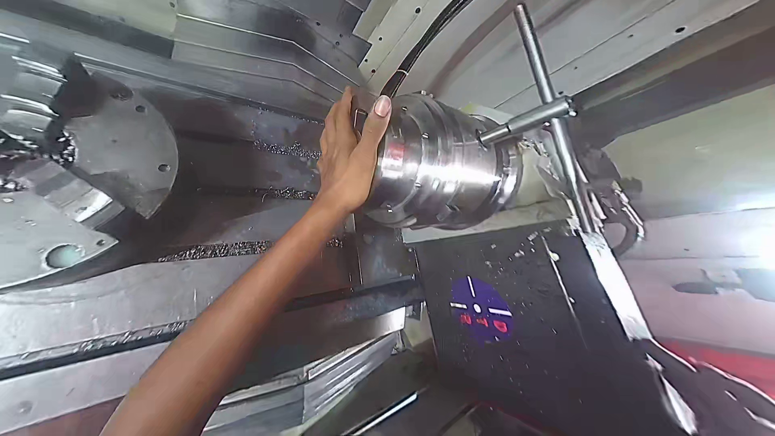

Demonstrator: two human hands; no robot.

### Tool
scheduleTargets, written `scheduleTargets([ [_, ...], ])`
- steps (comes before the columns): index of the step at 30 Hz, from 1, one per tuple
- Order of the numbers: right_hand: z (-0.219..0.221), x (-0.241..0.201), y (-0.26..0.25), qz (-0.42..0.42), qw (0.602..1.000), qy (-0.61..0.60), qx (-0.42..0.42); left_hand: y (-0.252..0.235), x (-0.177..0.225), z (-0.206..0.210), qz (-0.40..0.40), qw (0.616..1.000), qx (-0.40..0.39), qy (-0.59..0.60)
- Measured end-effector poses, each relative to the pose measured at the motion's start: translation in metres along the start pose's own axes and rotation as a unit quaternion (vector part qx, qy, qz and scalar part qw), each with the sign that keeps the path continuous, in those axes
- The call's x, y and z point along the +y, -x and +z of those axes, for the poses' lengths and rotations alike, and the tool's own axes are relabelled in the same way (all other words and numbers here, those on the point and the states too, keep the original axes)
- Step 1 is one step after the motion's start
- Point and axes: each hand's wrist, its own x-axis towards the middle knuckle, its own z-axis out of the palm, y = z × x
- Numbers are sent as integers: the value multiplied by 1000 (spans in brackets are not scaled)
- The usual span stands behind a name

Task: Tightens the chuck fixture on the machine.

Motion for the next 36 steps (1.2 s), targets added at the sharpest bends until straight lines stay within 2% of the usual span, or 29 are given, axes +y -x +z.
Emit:
scheduleTargets([
  [3,-21,49,10,-57,997,-25,-34,4,35,-17,-38,999,-27,9],
  [9,-9,25,3,-78,996,-18,-50,21,83,-47,-70,994,-74,29],
  [14,-11,30,-1,-71,993,42,-87,28,103,-56,-77,992,-86,41],
  [18,-13,31,-5,-65,982,99,-144,31,109,-58,-74,992,-85,55],
  [21,-10,2,-35,-124,968,76,-206,32,115,-59,-68,991,-86,71],
  [23,7,-31,-74,-172,958,60,-223,34,117,-60,-77,990,-87,79],
  [25,35,-57,-117,-178,954,62,-233,33,110,-59,-73,990,-92,75],
  [28,79,-84,-181,-78,947,67,-304,23,71,-41,-33,996,-67,47],
  [30,115,-100,-222,-18,937,61,-344,19,66,-39,-21,997,-61,42],
  [32,153,-119,-258,6,921,68,-384,19,64,-39,-20,997,-67,44],
  [34,193,-142,-280,49,914,74,-397,19,62,-37,-25,995,-76,55],
  [36,224,-167,-278,75,917,80,-383,20,64,-38,-32,995,-71,54],
])
